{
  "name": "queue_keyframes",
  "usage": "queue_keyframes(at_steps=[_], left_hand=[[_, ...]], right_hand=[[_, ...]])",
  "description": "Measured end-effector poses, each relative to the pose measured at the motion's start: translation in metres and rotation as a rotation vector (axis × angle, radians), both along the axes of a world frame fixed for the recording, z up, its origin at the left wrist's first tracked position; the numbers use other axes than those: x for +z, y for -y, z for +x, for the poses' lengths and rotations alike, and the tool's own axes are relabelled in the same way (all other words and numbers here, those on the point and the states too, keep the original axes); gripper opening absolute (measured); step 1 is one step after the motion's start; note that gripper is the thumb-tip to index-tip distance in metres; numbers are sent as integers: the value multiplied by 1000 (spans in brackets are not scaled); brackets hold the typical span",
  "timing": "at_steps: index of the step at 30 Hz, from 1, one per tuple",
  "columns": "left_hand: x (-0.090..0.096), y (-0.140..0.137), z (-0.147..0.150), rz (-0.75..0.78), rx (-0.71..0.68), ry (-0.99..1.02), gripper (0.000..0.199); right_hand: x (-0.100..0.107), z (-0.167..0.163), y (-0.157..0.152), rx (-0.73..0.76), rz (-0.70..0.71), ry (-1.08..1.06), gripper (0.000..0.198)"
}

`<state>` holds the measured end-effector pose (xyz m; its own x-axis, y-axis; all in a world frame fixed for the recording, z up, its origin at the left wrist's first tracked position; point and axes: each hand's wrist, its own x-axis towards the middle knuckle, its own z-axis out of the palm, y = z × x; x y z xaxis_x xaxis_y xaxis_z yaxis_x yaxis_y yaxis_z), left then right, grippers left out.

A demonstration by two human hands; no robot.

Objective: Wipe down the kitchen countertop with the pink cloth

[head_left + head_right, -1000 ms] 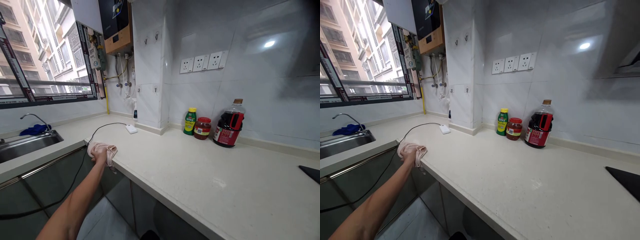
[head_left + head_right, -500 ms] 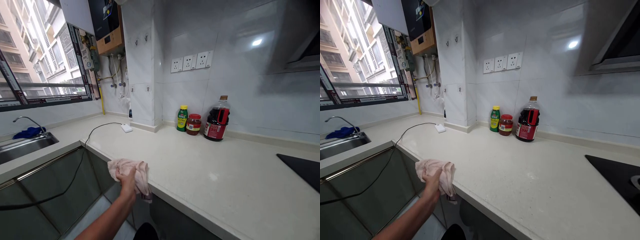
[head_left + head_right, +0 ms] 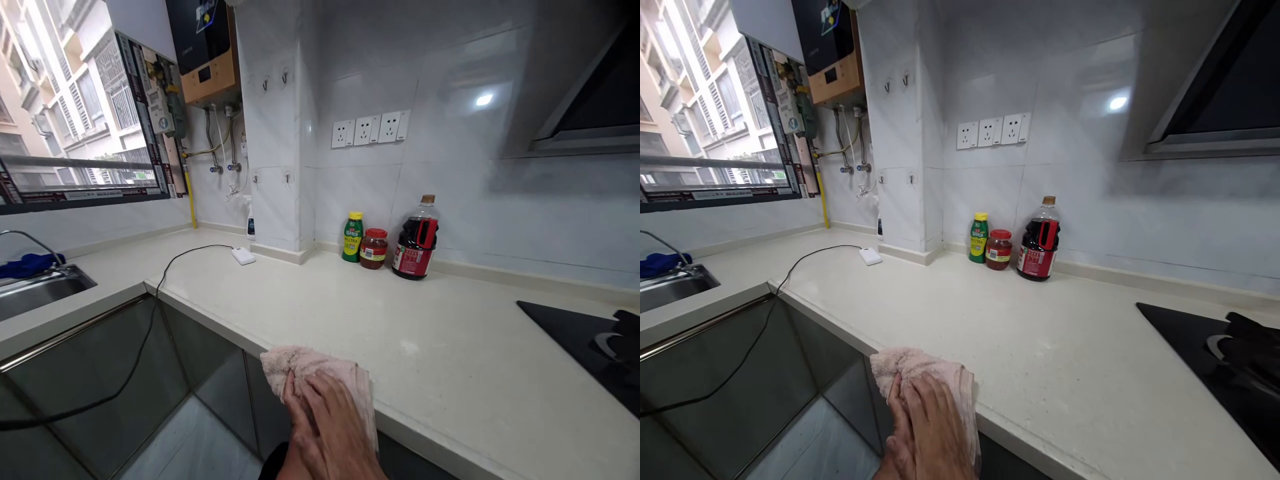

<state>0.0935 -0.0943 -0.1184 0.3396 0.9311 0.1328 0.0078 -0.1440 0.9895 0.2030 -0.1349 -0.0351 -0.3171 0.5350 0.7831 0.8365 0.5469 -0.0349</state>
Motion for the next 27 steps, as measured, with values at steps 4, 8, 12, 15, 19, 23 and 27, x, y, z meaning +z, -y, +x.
queue_keyframes(at_steps=[4,8,12,15,19,23,27], left_hand=[[15,-2,-42,41,-160,70,127],[61,-8,-96,89,-116,-248,81],[110,-29,-136,169,164,-366,55],[138,-55,-145,271,372,-353,51],[162,-101,-131,413,467,-438,45],[173,-149,-112,451,465,-518,47],[172,-179,-106,416,420,-601,45]], right_hand=[[-8,9,-11,-15,94,50,43],[-12,5,-19,-118,62,96,48],[-16,-14,-41,-232,48,152,91],[-12,-37,-67,-297,23,210,96],[2,-75,-107,-321,-36,267,58],[10,-94,-130,-331,-39,309,37],[3,-82,-122,-302,-4,287,35]])
